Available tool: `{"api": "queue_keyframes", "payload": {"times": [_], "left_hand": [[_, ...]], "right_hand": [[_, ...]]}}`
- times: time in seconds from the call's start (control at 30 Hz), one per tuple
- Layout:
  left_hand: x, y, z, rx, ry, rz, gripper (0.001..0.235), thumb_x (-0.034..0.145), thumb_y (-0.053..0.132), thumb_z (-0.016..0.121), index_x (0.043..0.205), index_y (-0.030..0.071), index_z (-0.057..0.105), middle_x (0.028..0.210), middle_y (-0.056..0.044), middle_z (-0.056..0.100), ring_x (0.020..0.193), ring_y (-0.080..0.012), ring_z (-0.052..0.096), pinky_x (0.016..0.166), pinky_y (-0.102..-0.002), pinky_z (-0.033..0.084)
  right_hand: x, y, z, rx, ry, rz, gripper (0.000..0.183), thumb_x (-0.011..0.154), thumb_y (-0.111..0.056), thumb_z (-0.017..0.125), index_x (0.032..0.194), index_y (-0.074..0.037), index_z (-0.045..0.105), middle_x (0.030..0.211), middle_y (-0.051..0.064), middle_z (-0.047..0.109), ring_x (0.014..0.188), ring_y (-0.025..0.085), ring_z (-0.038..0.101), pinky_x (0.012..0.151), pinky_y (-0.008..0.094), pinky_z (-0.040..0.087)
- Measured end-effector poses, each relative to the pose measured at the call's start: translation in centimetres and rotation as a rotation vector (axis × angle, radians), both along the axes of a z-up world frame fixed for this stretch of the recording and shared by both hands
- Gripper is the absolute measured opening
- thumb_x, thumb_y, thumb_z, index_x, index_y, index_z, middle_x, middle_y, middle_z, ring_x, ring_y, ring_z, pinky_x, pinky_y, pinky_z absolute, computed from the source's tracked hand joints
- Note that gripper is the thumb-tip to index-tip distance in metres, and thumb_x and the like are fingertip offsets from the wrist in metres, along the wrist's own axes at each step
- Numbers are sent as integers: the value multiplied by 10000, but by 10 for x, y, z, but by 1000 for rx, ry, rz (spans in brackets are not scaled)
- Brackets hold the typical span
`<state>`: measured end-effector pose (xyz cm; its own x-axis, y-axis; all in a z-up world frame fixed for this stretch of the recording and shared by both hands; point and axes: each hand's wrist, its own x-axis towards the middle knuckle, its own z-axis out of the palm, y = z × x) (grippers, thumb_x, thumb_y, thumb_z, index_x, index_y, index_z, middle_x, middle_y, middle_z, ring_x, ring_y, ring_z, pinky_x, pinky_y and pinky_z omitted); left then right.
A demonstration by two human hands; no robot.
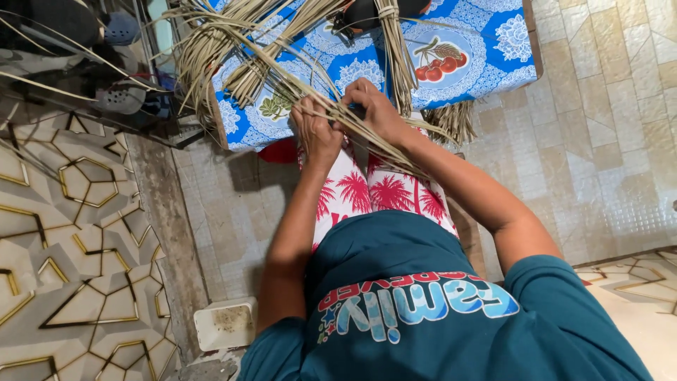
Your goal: The person sits on the floor and repeatedly gathers dried plant stalks, aligns them, and ties them into bundles using thin strips. They place each finished bundle on a patterned cloth on the floor and continue with the next set of stalks.
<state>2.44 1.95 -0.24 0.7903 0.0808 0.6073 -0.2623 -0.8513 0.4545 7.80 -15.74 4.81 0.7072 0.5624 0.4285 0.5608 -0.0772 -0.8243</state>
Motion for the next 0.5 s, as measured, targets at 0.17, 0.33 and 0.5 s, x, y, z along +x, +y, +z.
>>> {"api": "queue_keyframes", "payload": {"times": [0.17,0.33,0.5], "left_hand": [[-1,2,8,-18,8,-59,549,557,-28,703,1101,18,637,1080,-165,563,1038,-418,488,980,-487,392],[4,10,23,-28,-63,-52,182,785,57,704,929,54,592,836,-101,494,847,-370,510,791,-461,419],[3,18,20,-64,35,-14,54,1003,170,618,1003,126,588,938,-45,636,882,-236,541,824,-370,408]], "right_hand": [[17,2,-35,-94,-28,33,316,857,-430,864,913,-173,690,1044,49,563,970,294,536,916,385,388],[-7,-18,34,-20,147,174,195,872,-286,833,928,-128,734,1000,51,604,961,248,536,931,407,388],[3,-107,162,-881,917,-399,158,939,-258,708,1084,-298,756,1109,-135,675,715,79,406,621,205,338]]}}
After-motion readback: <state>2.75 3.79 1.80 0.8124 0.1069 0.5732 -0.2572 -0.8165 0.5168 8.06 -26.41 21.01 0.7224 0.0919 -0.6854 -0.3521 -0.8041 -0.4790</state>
